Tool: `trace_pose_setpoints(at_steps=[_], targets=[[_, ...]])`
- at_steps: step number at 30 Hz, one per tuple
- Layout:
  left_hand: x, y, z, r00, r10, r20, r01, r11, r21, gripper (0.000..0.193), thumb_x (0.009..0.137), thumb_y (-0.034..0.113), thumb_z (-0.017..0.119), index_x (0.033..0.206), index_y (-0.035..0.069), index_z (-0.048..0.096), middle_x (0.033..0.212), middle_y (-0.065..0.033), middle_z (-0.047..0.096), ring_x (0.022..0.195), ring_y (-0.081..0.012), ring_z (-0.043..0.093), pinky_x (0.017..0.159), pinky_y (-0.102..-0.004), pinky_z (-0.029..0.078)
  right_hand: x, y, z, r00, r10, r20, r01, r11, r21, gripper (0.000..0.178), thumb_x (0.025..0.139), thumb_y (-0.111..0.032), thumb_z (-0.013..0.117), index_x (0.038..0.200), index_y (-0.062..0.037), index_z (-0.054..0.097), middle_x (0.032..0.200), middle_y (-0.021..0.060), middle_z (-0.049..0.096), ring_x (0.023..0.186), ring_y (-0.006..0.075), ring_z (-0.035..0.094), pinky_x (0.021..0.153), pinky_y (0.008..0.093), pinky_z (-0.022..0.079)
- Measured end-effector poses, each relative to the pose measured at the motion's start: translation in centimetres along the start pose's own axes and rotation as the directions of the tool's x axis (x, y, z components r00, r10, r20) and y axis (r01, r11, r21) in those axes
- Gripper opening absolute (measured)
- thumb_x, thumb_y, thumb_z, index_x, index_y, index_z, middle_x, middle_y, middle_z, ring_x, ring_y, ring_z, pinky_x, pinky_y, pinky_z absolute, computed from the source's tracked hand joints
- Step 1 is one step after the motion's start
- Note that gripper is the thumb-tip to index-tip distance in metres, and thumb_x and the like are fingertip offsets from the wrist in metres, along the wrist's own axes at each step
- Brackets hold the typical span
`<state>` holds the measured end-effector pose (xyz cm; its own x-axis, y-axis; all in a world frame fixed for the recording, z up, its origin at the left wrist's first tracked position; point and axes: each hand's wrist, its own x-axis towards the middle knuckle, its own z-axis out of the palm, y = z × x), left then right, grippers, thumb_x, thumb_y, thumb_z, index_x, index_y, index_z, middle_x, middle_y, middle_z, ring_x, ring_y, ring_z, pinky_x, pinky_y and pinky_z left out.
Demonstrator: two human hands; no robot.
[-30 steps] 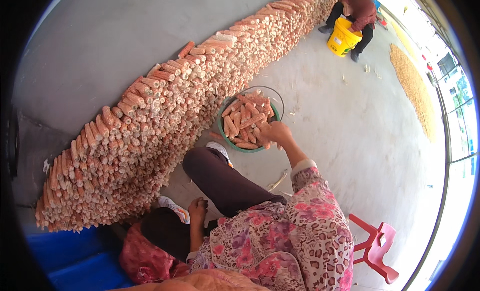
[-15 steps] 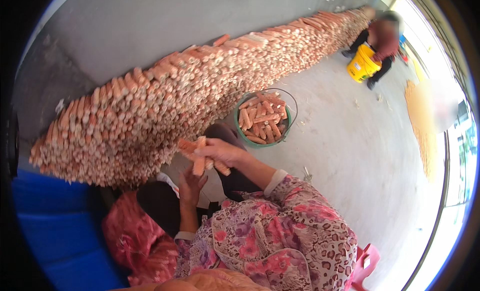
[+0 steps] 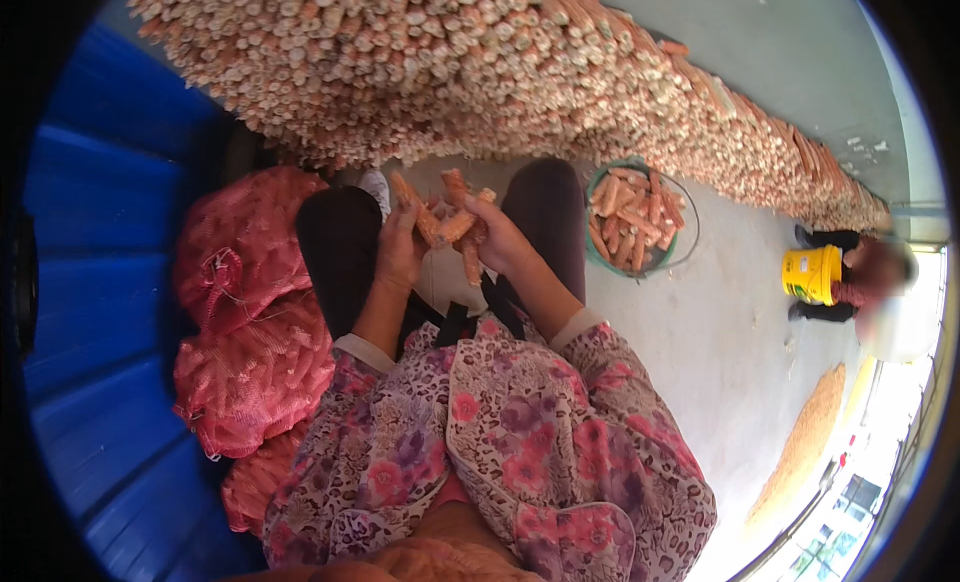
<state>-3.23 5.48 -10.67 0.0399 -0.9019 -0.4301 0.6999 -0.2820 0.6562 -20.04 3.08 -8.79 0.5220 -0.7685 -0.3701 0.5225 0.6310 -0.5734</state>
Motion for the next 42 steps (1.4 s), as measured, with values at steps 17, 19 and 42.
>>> trace_pose_setpoints(at_steps=[17, 19, 42], targets=[[-7.0, 16.0, 2.2, 0.941, 0.335, -0.045, -0.315, 0.917, 0.245, 0.064, 0.1, 0.009, 0.056, 0.159, 0.012, 0.03, 0.133, -0.0132, 0.06, 0.106, -0.0199, 0.067, 0.079, -0.0307, 0.059, 9.3, -4.3, -0.5, 0.993, 0.116, -0.01, -0.111, 0.914, -0.391, 0.039, 0.098, -0.043, 0.064, 0.113, -0.0076, 0.059, 0.096, 0.0045, 0.064, 0.076, 0.0126, 0.057, 0.064, 0.0294, 0.047], [-6.6, 19.6, 3.9, 0.873, 0.481, -0.078, -0.422, 0.827, 0.373, 0.059, 0.1, 0.008, 0.056, 0.155, 0.006, 0.034, 0.129, -0.0138, 0.063, 0.102, -0.0194, 0.068, 0.076, -0.029, 0.058, 8.5, -4.4, 0.8, 0.987, 0.159, -0.022, -0.152, 0.885, -0.441, 0.041, 0.096, -0.043, 0.067, 0.114, -0.007, 0.059, 0.1, 0.0038, 0.061, 0.084, 0.0133, 0.057, 0.069, 0.0303, 0.047], [18.8, 41.9, 17.6, 0.504, 0.681, 0.531, -0.205, -0.504, 0.839, 0.024, 0.088, 0.015, 0.067, 0.107, 0.008, 0.079, 0.093, -0.0142, 0.077, 0.081, -0.0219, 0.071, 0.079, -0.0329, 0.054, 9.8, -7.8, -0.5, 0.989, 0.145, -0.008, -0.141, 0.939, -0.313, 0.043, 0.095, -0.044, 0.068, 0.114, -0.006, 0.061, 0.099, 0.0033, 0.063, 0.084, 0.0137, 0.059, 0.071, 0.0308, 0.048]])
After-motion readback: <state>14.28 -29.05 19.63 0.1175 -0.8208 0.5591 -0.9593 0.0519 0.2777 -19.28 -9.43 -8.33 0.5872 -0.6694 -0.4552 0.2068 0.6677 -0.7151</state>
